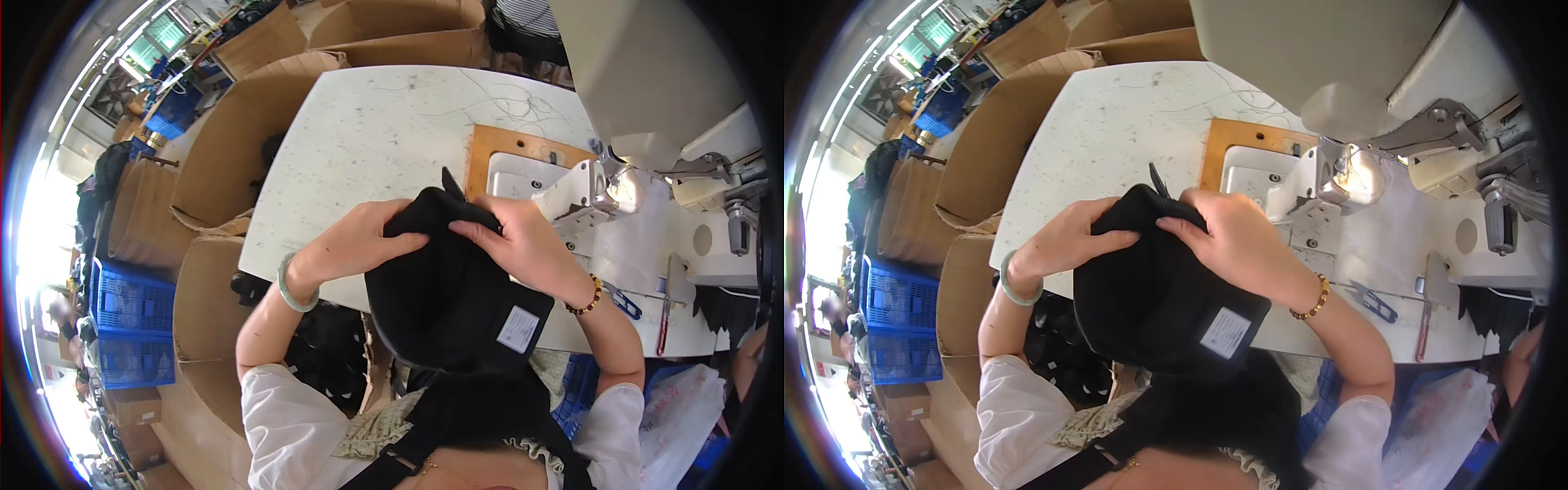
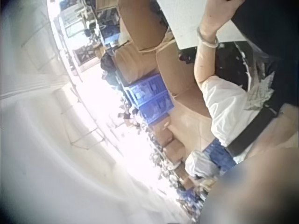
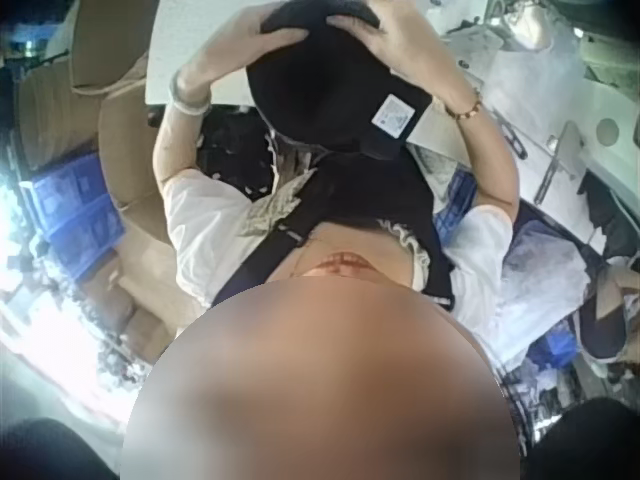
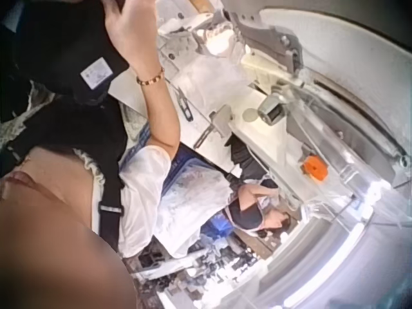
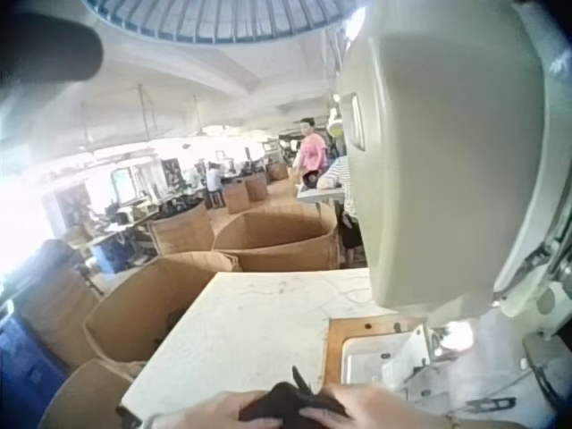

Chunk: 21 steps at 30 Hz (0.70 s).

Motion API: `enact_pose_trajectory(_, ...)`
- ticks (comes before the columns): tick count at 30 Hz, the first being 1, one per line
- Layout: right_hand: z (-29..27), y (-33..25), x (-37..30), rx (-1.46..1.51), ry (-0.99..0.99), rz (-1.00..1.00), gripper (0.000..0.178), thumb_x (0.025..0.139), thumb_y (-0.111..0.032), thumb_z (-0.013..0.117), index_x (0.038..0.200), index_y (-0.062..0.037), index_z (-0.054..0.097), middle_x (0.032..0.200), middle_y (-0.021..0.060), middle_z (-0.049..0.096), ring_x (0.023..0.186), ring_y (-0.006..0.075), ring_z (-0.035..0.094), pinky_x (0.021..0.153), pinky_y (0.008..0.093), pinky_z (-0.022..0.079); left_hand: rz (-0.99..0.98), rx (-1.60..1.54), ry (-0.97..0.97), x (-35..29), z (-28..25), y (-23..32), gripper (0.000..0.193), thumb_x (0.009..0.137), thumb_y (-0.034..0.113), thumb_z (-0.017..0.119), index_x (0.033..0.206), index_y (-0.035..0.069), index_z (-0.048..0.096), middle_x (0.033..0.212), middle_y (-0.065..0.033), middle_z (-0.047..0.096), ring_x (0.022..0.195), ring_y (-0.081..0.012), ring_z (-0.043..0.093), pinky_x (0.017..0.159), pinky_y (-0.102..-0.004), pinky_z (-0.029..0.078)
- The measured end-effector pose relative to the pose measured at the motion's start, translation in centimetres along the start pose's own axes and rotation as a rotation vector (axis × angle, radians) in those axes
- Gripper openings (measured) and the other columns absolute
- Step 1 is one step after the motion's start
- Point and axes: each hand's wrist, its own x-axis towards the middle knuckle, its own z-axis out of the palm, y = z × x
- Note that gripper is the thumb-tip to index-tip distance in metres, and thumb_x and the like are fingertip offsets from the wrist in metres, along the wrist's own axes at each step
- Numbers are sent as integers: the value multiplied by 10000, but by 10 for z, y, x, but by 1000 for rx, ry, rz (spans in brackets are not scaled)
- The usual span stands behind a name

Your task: The recorder uses an industrial sewing machine to stitch components of a black shoe upper.

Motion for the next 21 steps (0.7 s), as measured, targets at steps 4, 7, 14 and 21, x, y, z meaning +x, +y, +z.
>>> enact_pose_trajectory(4,6,3,-3,18,105,-48,262,843,-248,622,854,9,569,670,181,582,641,361,585,588,411,450,-44,180,92,10,8,11,415,845,328,597,1048,-32,550,722,-217,600,669,-312,603,634,-376,455)
enact_pose_trajectory(7,13,3,-6,-41,157,-129,237,857,-218,596,904,7,537,709,194,597,691,371,603,616,411,464,110,261,83,18,6,14,389,855,328,574,1010,-27,547,728,-242,593,691,-379,593,629,-400,452)
enact_pose_trajectory(14,2,21,-10,238,65,187,275,862,-210,602,957,48,602,782,205,644,693,320,624,637,346,473,47,259,159,13,16,9,390,829,301,635,1043,-16,557,706,-179,614,603,-289,596,595,-346,461)
enact_pose_trajectory(21,-6,19,-5,109,-2,55,235,801,-146,636,938,30,564,830,214,629,793,351,613,701,374,471,108,311,221,14,25,14,342,831,293,635,1025,17,578,743,-178,623,674,-303,623,638,-338,477)
